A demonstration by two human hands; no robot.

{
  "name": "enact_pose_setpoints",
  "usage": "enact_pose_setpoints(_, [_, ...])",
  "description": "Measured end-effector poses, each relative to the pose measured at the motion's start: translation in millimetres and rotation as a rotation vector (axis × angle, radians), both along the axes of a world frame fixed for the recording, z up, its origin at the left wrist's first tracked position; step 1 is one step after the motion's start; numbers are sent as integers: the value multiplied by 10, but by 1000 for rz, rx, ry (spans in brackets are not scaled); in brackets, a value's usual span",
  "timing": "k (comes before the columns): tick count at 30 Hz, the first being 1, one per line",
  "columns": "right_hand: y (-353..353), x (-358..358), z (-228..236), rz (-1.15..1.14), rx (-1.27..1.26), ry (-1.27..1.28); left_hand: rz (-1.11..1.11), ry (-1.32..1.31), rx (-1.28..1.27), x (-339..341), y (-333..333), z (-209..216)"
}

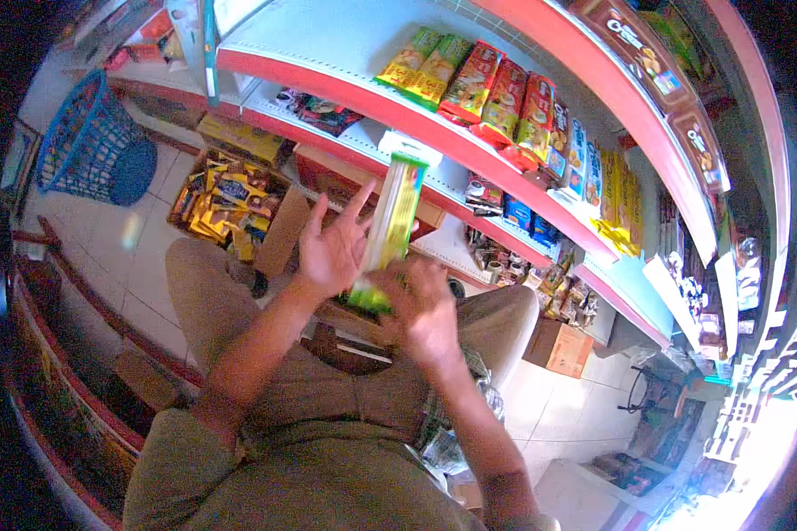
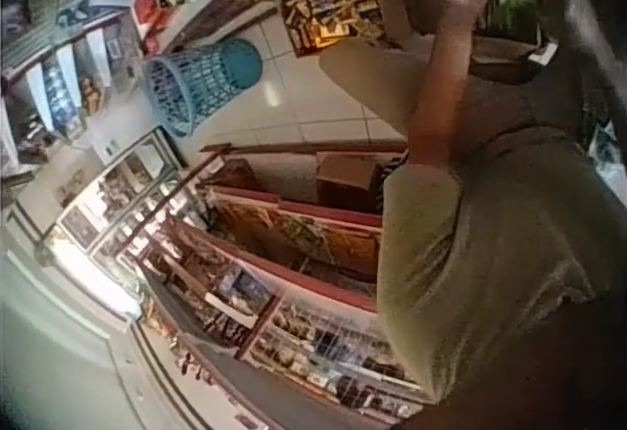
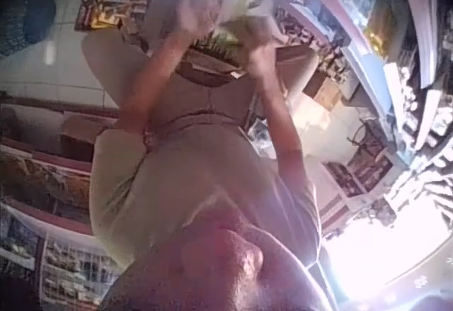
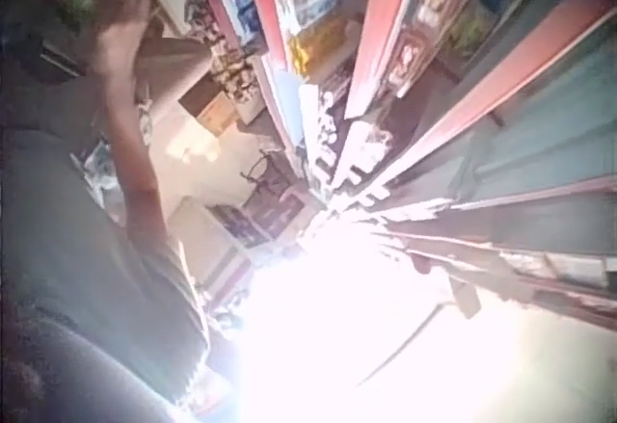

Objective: The recorder scans snack packages from a box with a handheld scanner, wipes them with a cloth, and places them on store shelves.

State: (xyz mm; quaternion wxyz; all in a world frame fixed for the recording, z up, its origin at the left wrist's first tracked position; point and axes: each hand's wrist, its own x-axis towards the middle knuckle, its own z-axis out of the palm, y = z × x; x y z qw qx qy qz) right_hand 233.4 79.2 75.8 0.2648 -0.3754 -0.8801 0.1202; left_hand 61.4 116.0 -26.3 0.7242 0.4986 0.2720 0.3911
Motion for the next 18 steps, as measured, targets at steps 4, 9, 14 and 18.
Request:
enact_pose_setpoints(4, [-653, 128, -56, -35, -155, -70, 85, -1001, -435, 176, -163, 223])
enact_pose_setpoints(9, [-1493, 768, 199, -391, -223, -394, 62, -1073, -458, 98, -123, 272])
enact_pose_setpoints(14, [-1714, 1157, -204, -302, -177, -592, 88, -1180, -411, 79, -93, 300])
enact_pose_setpoints(18, [-1337, 921, -343, -313, -226, -96, 116, -1127, -364, 70, -103, 298])
